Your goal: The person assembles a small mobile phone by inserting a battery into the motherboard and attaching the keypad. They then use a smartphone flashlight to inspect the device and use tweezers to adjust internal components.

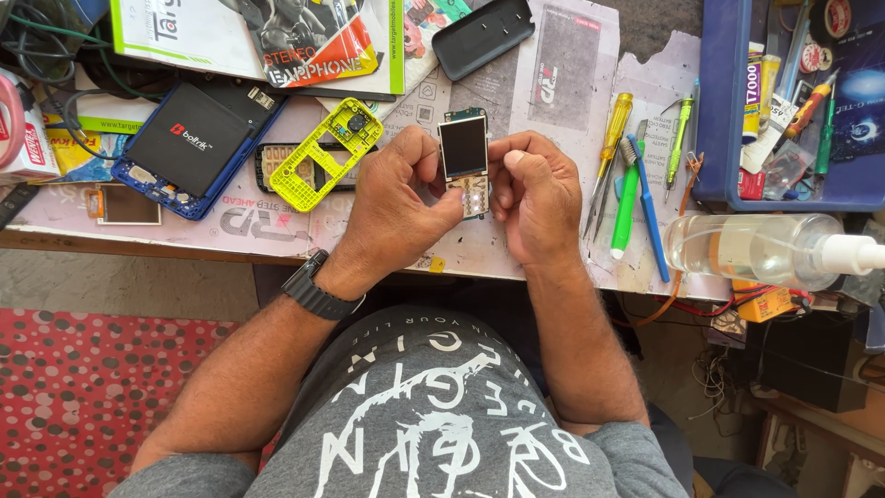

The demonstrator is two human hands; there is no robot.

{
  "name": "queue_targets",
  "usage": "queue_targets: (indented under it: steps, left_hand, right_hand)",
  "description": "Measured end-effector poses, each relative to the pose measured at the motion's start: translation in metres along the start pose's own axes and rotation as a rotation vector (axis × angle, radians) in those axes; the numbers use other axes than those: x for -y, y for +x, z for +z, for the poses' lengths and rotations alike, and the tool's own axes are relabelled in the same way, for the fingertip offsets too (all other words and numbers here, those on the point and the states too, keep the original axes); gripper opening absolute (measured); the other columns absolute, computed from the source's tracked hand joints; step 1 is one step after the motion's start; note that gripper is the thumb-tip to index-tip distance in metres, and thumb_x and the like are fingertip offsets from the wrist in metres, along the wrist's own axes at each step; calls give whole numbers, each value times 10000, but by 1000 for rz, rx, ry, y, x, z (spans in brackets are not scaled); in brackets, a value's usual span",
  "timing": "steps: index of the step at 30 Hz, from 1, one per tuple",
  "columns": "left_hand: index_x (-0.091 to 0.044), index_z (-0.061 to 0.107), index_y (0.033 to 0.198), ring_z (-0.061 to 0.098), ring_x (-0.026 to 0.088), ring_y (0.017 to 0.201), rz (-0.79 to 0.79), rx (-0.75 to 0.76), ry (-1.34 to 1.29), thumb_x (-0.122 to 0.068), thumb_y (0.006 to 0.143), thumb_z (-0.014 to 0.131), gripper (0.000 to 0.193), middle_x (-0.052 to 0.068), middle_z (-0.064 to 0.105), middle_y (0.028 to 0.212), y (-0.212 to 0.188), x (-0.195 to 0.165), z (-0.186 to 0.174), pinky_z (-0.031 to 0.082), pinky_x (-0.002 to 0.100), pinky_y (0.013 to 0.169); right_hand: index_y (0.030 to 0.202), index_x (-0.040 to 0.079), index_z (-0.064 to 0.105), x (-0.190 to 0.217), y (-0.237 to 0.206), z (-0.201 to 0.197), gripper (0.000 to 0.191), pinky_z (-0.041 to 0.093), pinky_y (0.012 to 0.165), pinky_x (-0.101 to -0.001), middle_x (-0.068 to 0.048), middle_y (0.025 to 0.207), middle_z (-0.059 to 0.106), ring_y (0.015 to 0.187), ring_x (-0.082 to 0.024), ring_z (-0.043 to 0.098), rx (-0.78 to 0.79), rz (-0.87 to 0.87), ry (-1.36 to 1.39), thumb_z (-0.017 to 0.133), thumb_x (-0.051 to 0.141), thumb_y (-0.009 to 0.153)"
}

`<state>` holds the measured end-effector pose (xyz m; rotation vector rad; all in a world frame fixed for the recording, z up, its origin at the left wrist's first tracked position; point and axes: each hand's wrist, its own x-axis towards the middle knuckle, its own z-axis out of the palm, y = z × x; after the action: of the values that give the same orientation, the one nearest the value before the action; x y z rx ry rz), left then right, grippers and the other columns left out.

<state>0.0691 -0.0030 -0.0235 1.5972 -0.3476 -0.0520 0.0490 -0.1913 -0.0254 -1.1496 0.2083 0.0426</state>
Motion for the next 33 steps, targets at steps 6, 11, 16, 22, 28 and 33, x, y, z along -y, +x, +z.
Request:
queue_targets:
  steps: [6, 11, 16, 22, 28, 33]
  left_hand:
    - [-80, 439, 822, 499, 40, 677, 5, 0, 0, -20, 785, 789, 357, -48, 453, 725, 0, 0, 0, 458, 233, 583]
    - [-81, 453, 830, 489, 40, 691, 2, 2, -17, -16, 789, 787, 343, -48, 448, 741, 0, 1, 1, 460, 233, 596]
    - [-79, 445, 826, 483, 39, 688, 8, -1, -12, -20, 790, 791, 353, -49, 444, 742, 0, 1, 0, 455, 229, 592]
    - [-80, 440, 815, 474, 41, 675, -5, -5, 17, -23, 784, 799, 365, -47, 440, 728, 0, 0, 0, 430, 233, 571]
    - [-92, 439, 824, 504, 34, 688, -1, -1, -24, -37, 803, 805, 370, -52, 461, 739, 1, 0, 0, 462, 221, 593]
    - [-85, 432, 822, 488, 48, 688, 25, -14, 8, -35, 796, 821, 393, -43, 450, 744, 0, 1, 0, 442, 228, 585]
  right_hand:
    - [1014, -44, 664, 0, 0, 0, 192, 425, 484, -236, -96, 826, 664, 596, -83, 498, -3, -3, -11, 530, 87, 971]
    - [1018, -39, 667, 0, -1, 0, 189, 425, 487, -234, -92, 821, 663, 596, -83, 502, 2, -4, -14, 539, 93, 974]
    - [1018, -38, 669, 0, -1, 0, 188, 425, 488, -237, -93, 823, 663, 594, -83, 503, 8, -9, -13, 547, 97, 974]
    - [1019, -39, 668, -1, -1, -2, 191, 424, 490, -237, -94, 827, 667, 593, -85, 497, 10, -6, -11, 538, 91, 967]
    - [1073, -44, 670, -1, -2, -1, 227, 425, 521, -209, -99, 903, 707, 648, -69, 567, 109, -86, -99, 603, -30, 857]
    - [1061, -43, 687, -1, -3, 4, 198, 430, 506, -177, -78, 884, 712, 645, -37, 580, 69, -74, -193, 678, -50, 864]
